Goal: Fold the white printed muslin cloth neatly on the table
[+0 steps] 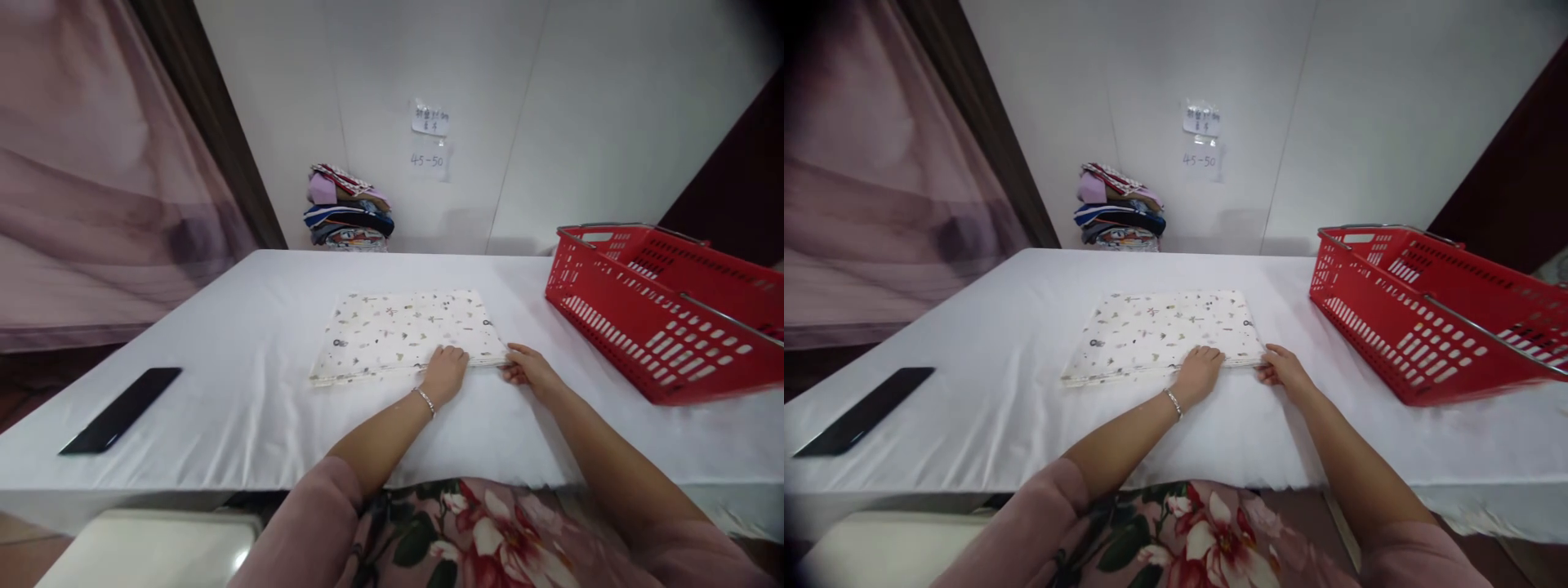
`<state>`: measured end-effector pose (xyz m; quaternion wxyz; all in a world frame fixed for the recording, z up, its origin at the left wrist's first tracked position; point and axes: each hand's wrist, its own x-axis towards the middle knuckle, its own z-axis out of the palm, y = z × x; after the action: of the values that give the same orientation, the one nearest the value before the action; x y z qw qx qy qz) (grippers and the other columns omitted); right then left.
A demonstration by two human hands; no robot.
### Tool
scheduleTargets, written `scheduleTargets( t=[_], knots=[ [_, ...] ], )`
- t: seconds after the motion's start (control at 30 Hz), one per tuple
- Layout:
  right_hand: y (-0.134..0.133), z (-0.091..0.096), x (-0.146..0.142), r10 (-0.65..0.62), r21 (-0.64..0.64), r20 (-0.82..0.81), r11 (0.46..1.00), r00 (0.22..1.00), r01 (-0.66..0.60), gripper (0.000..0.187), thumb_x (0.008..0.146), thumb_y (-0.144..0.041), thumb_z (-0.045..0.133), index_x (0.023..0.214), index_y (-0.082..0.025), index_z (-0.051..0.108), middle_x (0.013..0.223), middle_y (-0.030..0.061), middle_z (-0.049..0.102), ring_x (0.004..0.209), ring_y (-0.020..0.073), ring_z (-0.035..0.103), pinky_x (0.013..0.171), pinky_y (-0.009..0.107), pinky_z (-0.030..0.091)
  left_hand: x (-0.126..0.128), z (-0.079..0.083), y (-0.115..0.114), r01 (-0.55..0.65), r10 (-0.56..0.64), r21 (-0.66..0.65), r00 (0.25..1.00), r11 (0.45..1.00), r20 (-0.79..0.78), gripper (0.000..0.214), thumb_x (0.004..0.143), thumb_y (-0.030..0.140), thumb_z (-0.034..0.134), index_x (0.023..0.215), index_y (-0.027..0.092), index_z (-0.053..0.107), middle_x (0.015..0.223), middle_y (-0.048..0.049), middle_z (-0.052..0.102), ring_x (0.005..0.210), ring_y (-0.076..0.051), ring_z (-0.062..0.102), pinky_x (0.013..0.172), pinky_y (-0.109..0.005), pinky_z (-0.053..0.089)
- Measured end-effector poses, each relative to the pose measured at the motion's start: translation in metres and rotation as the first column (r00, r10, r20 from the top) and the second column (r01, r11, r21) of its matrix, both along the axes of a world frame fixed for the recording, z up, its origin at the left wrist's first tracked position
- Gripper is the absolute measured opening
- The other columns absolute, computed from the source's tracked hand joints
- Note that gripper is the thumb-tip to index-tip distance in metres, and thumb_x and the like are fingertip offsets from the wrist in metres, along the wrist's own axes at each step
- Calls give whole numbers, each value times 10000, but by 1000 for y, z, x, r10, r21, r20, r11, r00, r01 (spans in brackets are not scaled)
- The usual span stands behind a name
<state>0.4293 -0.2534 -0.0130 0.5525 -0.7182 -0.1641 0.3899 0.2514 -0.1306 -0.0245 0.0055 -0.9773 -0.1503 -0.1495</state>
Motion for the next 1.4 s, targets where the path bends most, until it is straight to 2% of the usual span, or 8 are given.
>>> scheduleTargets(
  t=[0.4,0.67,0.73,0.8,0.9,0.97,1.17,1.4],
  knots=[
    [2,6,9,85,-63,-55,994,995,-88,510,790,-160,526,1274,-121,371,665,66,674,455,140,606,378,196,450,-134,7,51,-201,201,-6,980,980,-4,401,829,78,397,1196,184,519,1176,-84,578,1077,-222,489,887,-379,386],
    [1,14,9,158,-252,166,961,973,-113,542,776,-220,575,1286,-137,413,633,34,652,452,132,573,433,225,438,-155,9,56,-266,268,-66,963,962,22,468,784,16,367,1150,224,572,1191,-67,585,1106,-224,492,899,-379,380],
    [1,13,10,242,-374,377,923,894,-92,530,767,-244,583,1272,-149,455,686,46,659,535,155,598,503,251,452,-152,11,53,-283,286,-76,958,956,28,455,768,18,388,1131,212,581,1177,-72,589,1087,-231,496,892,-384,380],
    [0,15,7,326,-442,632,897,703,-18,512,756,-257,591,1249,-160,494,844,86,668,717,197,623,617,282,461,-147,13,48,-283,288,-93,957,955,41,440,754,36,422,1131,203,578,1170,-71,590,1075,-234,497,896,-388,375],
    [1,18,-7,363,-385,858,923,365,-13,377,782,-253,552,1151,-177,569,1044,109,621,944,229,571,764,310,432,-133,17,39,-243,255,-139,964,960,74,357,788,123,471,1120,197,579,1169,-69,588,1063,-227,500,904,-384,370],
    [6,19,-22,346,-319,903,937,254,-142,256,820,-238,497,1042,-194,617,1037,82,619,979,214,547,805,308,417,-120,18,35,-203,221,-172,971,964,92,279,839,205,466,1088,196,592,1145,-65,598,1043,-215,508,894,-370,377],
    [34,11,-48,364,-267,920,852,143,-451,198,854,-235,480,854,-213,678,917,39,663,928,189,542,823,314,409,-83,17,31,-154,174,-223,982,963,74,237,902,248,412,919,210,646,1001,-34,634,961,-178,521,818,-313,392],
    [43,1,-47,359,-272,928,837,101,-474,230,873,-217,463,839,-213,690,899,47,661,881,194,539,783,324,414,-72,16,34,-174,190,-218,980,960,52,260,902,250,416,836,206,664,914,-29,622,862,-168,509,764,-297,383]
  ],
)
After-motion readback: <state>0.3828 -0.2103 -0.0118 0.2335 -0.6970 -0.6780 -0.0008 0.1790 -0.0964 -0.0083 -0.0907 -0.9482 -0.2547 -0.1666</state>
